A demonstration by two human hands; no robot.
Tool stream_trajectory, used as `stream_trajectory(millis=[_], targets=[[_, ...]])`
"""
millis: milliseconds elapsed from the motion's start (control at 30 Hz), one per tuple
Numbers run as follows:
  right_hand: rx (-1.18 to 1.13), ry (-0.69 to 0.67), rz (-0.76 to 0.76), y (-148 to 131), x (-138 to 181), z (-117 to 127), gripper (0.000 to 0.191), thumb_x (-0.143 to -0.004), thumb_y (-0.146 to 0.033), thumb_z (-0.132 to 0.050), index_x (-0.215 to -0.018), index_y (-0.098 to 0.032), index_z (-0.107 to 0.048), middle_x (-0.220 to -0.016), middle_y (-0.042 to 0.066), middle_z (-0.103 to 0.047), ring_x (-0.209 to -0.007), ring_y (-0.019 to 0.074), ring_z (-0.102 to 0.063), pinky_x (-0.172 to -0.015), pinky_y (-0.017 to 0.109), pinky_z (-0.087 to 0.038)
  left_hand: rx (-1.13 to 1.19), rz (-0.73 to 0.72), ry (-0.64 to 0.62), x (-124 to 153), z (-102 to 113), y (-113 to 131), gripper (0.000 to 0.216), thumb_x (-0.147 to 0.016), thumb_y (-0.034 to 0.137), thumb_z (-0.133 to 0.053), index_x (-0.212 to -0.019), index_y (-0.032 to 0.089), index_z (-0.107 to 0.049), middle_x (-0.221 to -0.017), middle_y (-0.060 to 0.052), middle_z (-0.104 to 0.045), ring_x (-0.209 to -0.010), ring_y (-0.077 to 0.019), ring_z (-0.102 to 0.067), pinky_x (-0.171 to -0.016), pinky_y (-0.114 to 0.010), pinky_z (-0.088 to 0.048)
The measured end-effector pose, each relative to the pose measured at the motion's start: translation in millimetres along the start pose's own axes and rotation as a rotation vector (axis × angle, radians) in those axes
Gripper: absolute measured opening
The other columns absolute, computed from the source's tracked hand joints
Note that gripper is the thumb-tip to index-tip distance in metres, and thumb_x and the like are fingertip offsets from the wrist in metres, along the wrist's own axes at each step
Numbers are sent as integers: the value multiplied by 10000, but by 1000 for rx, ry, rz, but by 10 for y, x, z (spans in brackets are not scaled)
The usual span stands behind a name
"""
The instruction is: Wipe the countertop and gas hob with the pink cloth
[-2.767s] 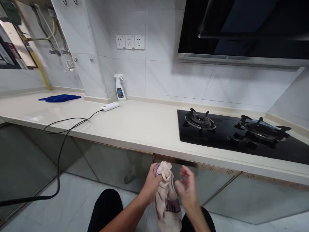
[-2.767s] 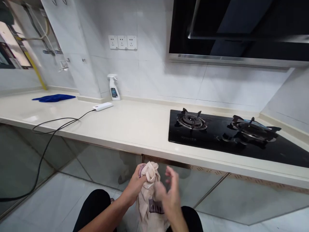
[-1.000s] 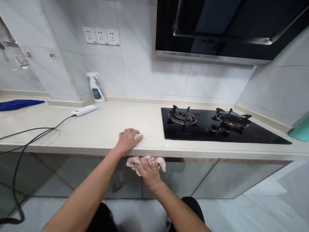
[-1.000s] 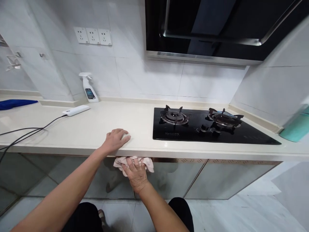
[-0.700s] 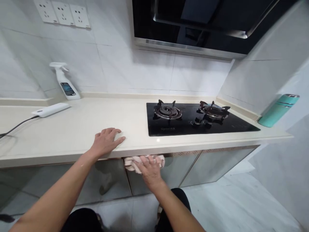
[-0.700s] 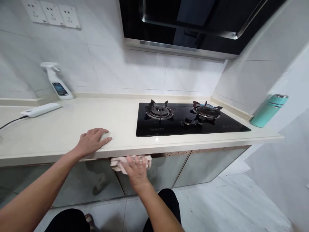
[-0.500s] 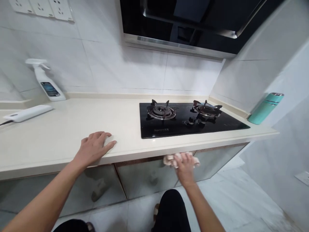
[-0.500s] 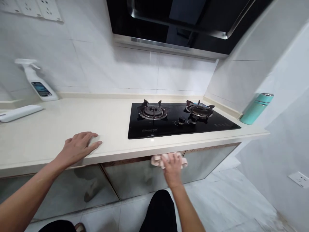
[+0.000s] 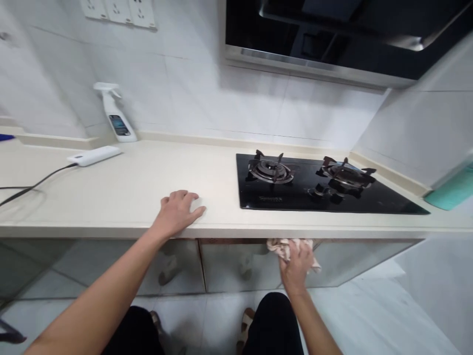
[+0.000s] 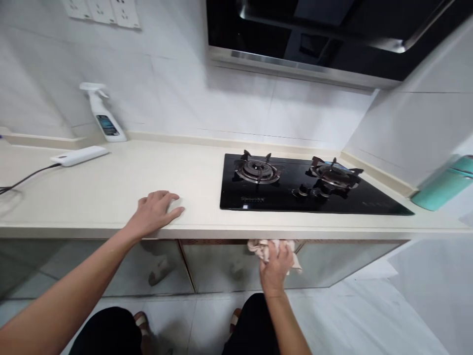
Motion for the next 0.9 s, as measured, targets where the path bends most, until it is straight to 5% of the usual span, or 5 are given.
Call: stream_trajectory(millis=[233,367,533,633,900], targets=[[-322,-202,194,-2309,218,-333,664,-754,-208,-771,-1389,-328,-617,-1427,164,-503,-1295,464,-369,-1024,679,-322,10,-27,42,63,-2,-6,514,-939,530,-519,-1329,219,-642,-1392,-179,-615,-1341,-389,-510,-1128,-563,-353],[-298,-178,177,-2816,306,-507,576,-822,-368,-787,-1377,-303,-646,-1440,183,-499,-1317,473,-355,-1022,682,-309,23,-44,49,77,11,-21,524,-944,548,-514,-1337,227,-644,-1401,-173,-618,-1345,-381,-511,-1129,-555,-356],[-334,-134,504,-2290,310,-657,301,-925,-330,-730,-1200,-450,-726,-1351,30,-604,-1258,313,-414,-1090,548,-285,7,-41,48,88,31,-26,539,-960,546,-478,-1352,219,-650,-1443,-178,-604,-1369,-384,-502,-1133,-565,-362],[-326,-137,598,-1723,277,-594,356,-881,-266,-750,-1196,-429,-727,-1343,13,-603,-1250,286,-409,-1122,509,-276,-3,-29,30,85,34,-31,530,-968,552,-467,-1352,238,-653,-1469,-163,-598,-1377,-369,-504,-1147,-558,-360],[-152,-10,128,62,147,-138,540,-877,-281,-662,-1400,-214,-542,-1457,198,-424,-1332,383,-417,-1074,590,-424,-11,-35,59,84,8,-27,553,-962,563,-477,-1355,219,-658,-1464,-180,-595,-1376,-385,-516,-1149,-566,-361]])
Point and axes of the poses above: each hand's wrist, its own x-axis away from the middle knuckle, its own z-axis out of the back of the hand, y = z × x, the point moved 2 cm from there along -x, towards the middle knuckle
